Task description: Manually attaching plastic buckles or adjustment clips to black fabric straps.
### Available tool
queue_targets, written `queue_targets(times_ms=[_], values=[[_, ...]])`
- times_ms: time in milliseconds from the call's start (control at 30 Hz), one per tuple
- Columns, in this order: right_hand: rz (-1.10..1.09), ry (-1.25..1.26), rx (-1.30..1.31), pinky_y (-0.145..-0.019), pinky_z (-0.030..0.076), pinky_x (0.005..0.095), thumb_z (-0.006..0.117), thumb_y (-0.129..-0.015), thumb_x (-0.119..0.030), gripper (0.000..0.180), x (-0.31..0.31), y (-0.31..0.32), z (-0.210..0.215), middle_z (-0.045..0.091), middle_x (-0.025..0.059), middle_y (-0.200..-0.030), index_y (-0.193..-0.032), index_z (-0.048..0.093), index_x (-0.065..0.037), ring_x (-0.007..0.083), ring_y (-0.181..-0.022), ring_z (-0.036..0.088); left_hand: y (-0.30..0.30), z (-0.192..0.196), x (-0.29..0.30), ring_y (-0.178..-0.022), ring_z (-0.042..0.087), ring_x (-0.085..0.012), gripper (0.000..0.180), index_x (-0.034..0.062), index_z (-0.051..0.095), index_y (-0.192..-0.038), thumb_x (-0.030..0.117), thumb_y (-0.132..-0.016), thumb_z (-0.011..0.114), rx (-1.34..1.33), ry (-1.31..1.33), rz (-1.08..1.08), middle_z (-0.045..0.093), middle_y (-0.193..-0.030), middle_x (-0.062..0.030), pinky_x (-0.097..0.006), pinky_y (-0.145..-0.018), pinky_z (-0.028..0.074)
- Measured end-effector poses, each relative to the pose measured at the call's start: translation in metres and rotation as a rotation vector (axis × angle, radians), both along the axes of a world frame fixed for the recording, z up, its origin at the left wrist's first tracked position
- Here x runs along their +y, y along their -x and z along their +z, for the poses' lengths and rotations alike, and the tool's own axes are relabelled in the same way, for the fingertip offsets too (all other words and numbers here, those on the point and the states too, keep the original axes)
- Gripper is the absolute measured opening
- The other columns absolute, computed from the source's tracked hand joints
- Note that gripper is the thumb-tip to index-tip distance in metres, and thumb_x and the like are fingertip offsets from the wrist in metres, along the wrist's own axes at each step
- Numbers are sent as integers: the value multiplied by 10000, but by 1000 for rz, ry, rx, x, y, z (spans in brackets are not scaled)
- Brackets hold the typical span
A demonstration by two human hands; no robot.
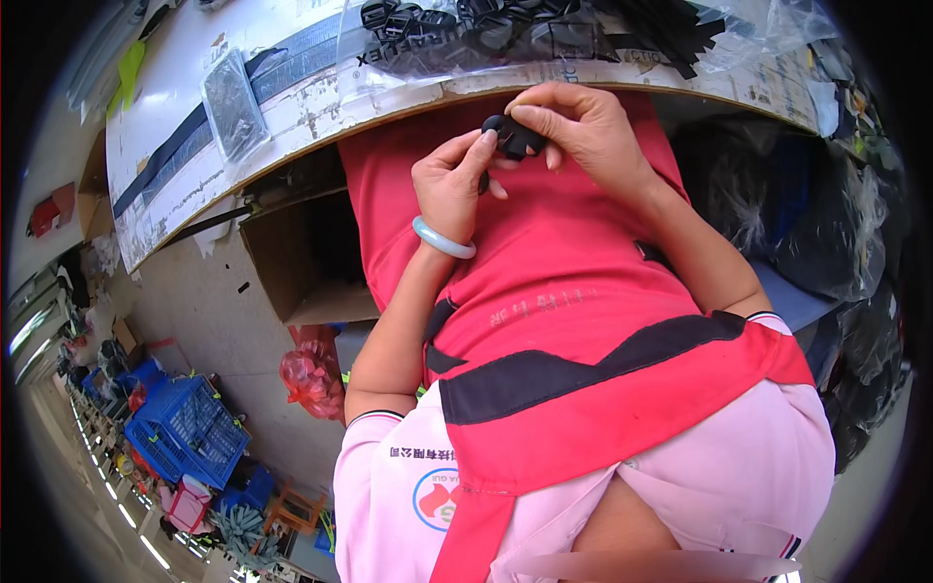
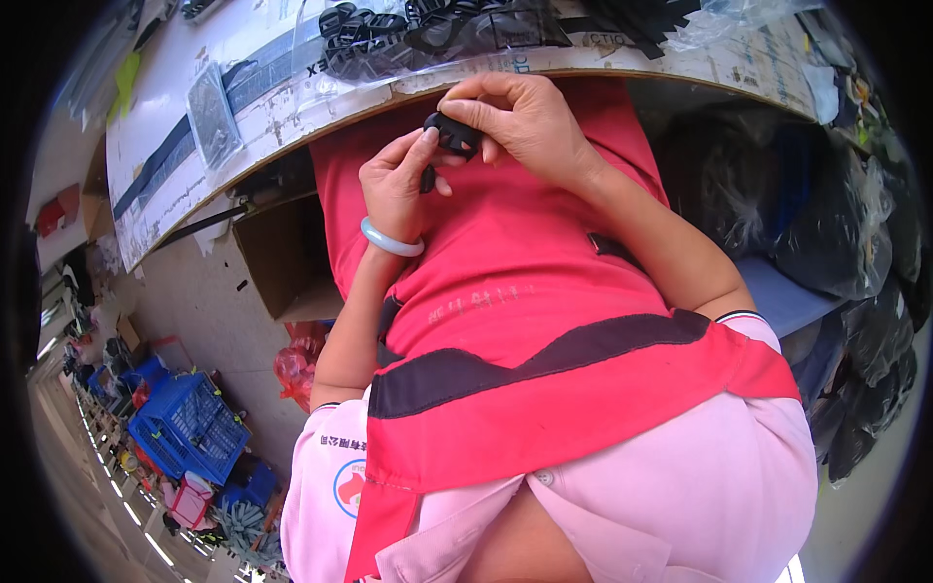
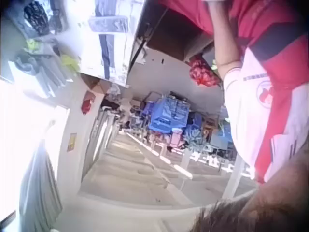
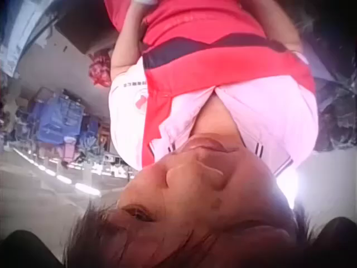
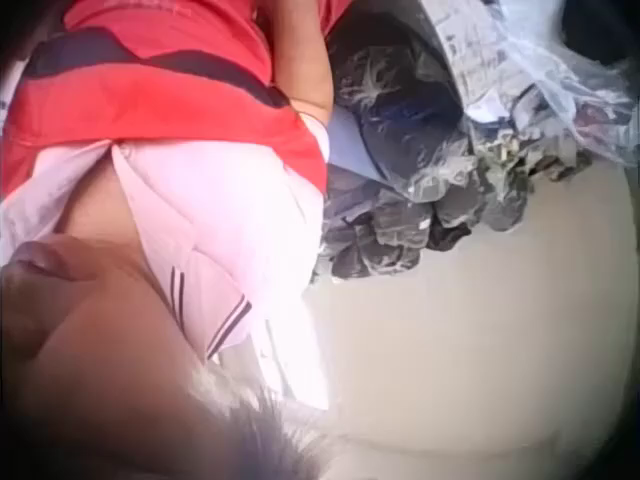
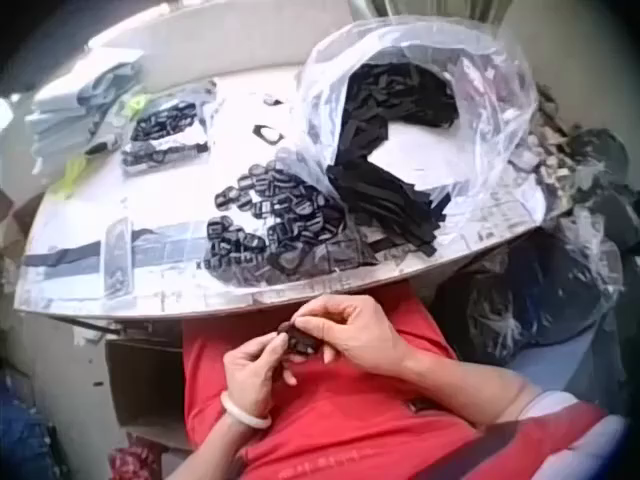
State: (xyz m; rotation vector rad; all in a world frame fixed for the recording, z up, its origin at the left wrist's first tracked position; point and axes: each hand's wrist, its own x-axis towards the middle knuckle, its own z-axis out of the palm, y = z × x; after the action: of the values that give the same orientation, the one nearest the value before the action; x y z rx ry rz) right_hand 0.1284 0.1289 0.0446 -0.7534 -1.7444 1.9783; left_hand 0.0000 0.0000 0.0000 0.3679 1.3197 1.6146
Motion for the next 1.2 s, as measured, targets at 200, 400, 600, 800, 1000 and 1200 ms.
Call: queue_targets(times_ms=[200, 400, 600, 800, 1000, 1200], values=[[13, 167, -258, -441, 483, 208, 607, -917, -65, 190, -9, -11, -3, 591, 17, -672, -1065, 525, 22, 74, -511, 580, -15, 4, -2, -587, 560, -59, 188, -28, 692, -1039, 86, -892, 667, 135, 2, 33, 671, -836, -69, -195, -434, 450], [-36, 288, -20, -573, 547, 225, 608, -933, -107, 285, -20, -3, -13, 585, 42, -820, -1180, 518, 3, 102, -651, 624, -10, 2, -3, -607, 539, -50, 171, 0, 696, -1044, 12, -878, 657, 381, -105, 65, 615, -866, -29, -181, -450, 442], [167, 328, -138, -604, 545, 214, 600, -947, -182, 236, 6, -7, -20, 591, 51, -967, -1109, 611, -10, 97, -715, 625, -5, 0, -10, -636, 556, -69, 164, 17, 701, -1007, -44, -872, 631, 385, -241, 27, 600, -963, -62, -181, -467, 448], [187, 121, -111, -639, 508, 210, 661, -908, -173, 186, 8, -6, -32, 639, 5, -813, -993, 661, -8, 62, -736, 601, -5, 2, -14, -682, 554, -73, 167, 21, 705, -983, -63, -853, 641, 455, -240, -49, 563, -987, -51, -180, -464, 449], [12, 36, -27, -715, 515, 217, 674, -894, -136, 165, 8, -3, -28, 658, 21, -875, -977, 652, 4, 67, -799, 605, -5, 5, -15, -673, 540, -71, 160, 20, 706, -963, -69, -844, 648, 455, -254, -102, 531, -1015, -46, -176, -459, 440], [-42, 87, 16, -698, 537, 233, 682, -885, -113, 136, 7, -3, -36, 651, 31, -858, -901, 615, 5, 92, -773, 623, -7, 10, -17, -601, 525, -53, 144, 3, 697, -956, -74, -857, 627, 389, -231, -148, 532, -996, -43, -173, -440, 419]])
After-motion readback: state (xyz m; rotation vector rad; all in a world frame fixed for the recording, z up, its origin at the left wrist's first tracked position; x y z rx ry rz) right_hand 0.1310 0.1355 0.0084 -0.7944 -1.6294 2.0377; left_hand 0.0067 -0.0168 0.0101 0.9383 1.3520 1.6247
